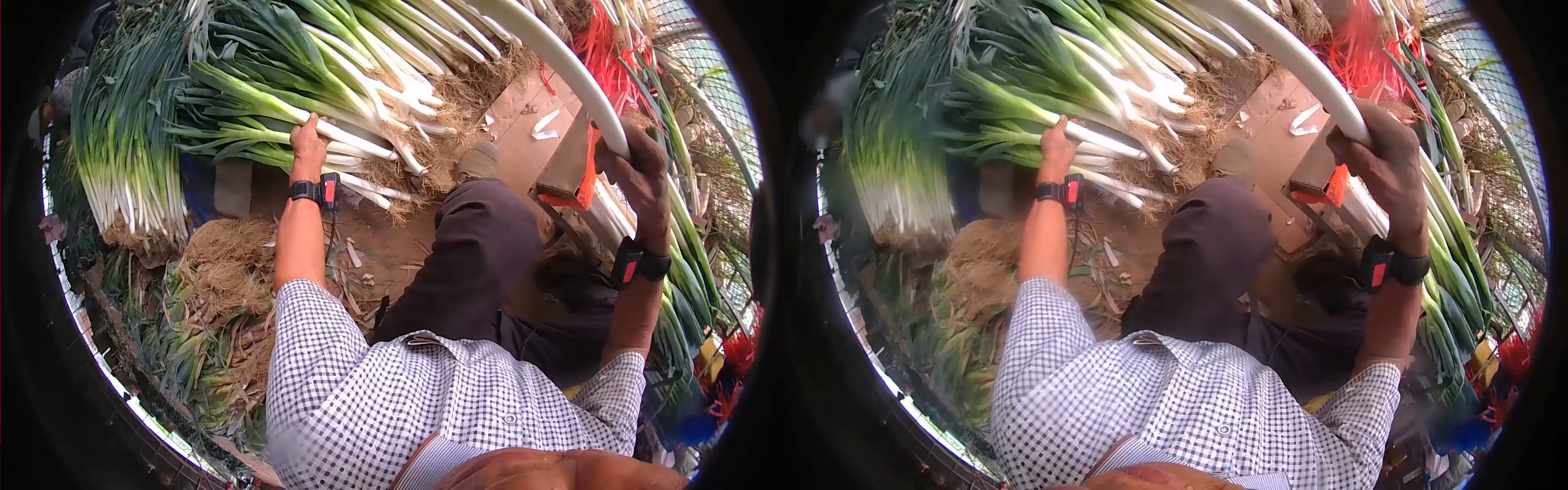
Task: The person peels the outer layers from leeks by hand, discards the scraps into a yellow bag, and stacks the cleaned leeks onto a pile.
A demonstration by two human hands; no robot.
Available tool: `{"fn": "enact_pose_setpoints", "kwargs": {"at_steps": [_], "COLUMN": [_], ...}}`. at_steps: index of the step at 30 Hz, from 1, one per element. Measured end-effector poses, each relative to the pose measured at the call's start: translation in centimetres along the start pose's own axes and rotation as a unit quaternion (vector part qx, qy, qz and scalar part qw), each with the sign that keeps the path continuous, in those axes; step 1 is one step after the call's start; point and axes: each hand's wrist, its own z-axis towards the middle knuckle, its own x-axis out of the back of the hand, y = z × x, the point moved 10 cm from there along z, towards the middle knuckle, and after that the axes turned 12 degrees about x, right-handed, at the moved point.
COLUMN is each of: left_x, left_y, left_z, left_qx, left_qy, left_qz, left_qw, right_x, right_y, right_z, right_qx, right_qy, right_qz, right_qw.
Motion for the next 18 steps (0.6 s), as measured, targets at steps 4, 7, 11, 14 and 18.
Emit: {"fn": "enact_pose_setpoints", "kwargs": {"at_steps": [4, 7, 11, 14, 18], "left_x": [2.0, 2.5, -1.2, -7.6, -15.5], "left_y": [3.5, 6.8, 6.5, 1.8, -4.7], "left_z": [-1.1, -2.5, -6.8, -11.5, -14.5], "left_qx": [-0.011, -0.005, 0.02, 0.042, 0.078], "left_qy": [-0.076, -0.13, -0.273, -0.323, -0.371], "left_qz": [-0.144, -0.171, -0.251, -0.213, -0.225], "left_qw": [0.987, 0.977, 0.928, 0.921, 0.898], "right_x": [-3.4, -6.1, -8.9, -13.6, -17.8], "right_y": [0.3, 0.4, 0.9, 3.4, 5.3], "right_z": [2.6, 5.1, 7.9, 9.1, 8.2], "right_qx": [-0.02, -0.003, 0.035, 0.092, 0.071], "right_qy": [-0.059, -0.086, -0.122, -0.177, -0.278], "right_qz": [0.021, 0.065, -0.055, -0.029, -0.076], "right_qw": [0.998, 0.994, 0.99, 0.979, 0.955]}}
